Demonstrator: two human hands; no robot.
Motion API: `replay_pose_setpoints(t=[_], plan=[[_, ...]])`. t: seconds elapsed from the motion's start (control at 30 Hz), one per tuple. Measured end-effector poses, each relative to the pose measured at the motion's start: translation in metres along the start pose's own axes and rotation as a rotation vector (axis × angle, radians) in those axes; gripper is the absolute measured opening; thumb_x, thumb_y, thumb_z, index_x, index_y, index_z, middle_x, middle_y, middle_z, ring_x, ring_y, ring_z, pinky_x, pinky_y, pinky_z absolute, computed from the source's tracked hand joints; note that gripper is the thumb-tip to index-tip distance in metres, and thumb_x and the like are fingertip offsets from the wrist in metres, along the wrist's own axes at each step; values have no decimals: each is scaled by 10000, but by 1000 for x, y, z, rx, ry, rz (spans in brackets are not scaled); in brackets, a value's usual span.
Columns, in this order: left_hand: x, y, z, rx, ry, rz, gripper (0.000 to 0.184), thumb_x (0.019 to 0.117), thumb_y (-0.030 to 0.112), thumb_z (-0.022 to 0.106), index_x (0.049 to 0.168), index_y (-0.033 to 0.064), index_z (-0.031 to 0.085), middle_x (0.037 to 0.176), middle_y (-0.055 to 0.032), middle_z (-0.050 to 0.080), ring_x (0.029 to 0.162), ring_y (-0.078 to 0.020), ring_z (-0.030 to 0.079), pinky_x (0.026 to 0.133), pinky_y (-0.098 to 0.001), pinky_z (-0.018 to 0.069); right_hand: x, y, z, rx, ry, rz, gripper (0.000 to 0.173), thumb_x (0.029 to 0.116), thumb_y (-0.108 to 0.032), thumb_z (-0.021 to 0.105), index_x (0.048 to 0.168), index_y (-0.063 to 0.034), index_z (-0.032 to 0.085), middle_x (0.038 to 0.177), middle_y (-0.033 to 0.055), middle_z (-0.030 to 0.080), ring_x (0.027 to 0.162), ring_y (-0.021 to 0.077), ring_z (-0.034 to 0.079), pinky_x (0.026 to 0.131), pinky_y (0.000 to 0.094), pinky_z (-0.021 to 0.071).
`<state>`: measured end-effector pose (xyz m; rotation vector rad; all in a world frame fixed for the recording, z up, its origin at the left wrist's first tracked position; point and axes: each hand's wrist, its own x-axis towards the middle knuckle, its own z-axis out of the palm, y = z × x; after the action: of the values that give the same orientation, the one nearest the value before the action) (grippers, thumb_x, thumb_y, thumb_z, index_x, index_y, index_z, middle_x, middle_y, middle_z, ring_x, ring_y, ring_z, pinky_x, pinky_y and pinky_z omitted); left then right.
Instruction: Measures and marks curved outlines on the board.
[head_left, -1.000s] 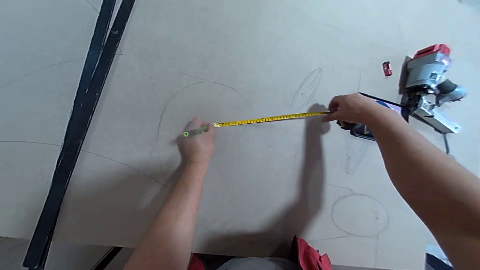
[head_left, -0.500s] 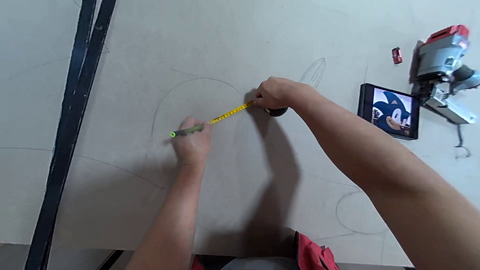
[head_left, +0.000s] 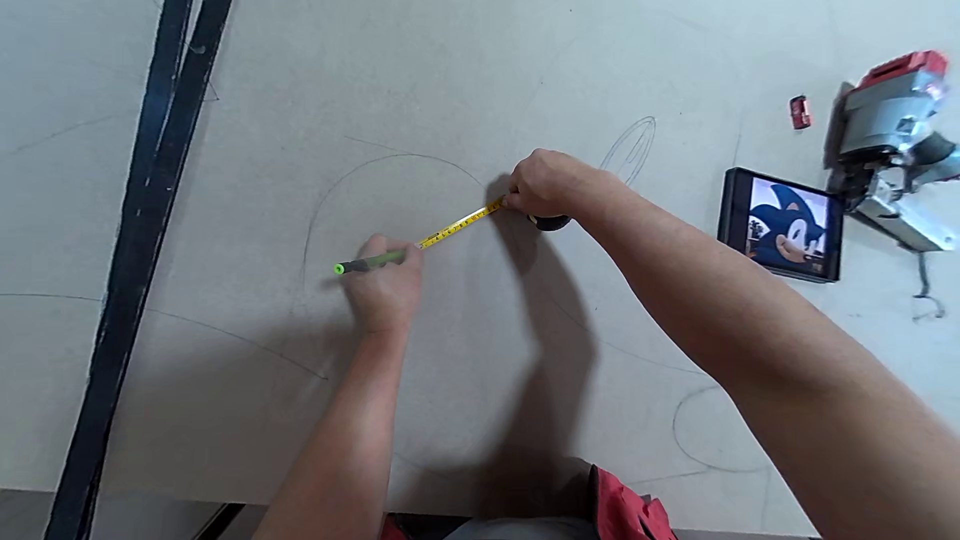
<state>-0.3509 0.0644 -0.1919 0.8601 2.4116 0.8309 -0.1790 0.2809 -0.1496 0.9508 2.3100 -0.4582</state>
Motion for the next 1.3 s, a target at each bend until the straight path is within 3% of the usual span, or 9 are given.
replay_pose_setpoints(t=[0.3,0.87,1.3], plan=[[2,-1,3,-82,-16,-64,150,912,293,757,927,154,702,764,-3,712,631,-128,685,595,-389,585,2,0,-3,-2,-16,-9,426,1034,-495,537,862,-140,700,817,74,658,810,275,674,686,525,541],[4,-7,6,-138,-24,-26,152,917,267,758,945,128,702,788,-16,723,642,-128,698,607,-385,606,3,2,-8,-15,-79,-44,424,1044,-476,526,858,-133,692,825,83,652,813,274,663,693,523,524],[9,-3,2,-142,-77,-41,134,922,245,747,925,133,674,752,-11,709,619,-129,694,591,-378,605,10,0,-14,0,-133,39,400,1002,-497,589,954,-126,734,919,120,685,899,320,676,730,598,524]])
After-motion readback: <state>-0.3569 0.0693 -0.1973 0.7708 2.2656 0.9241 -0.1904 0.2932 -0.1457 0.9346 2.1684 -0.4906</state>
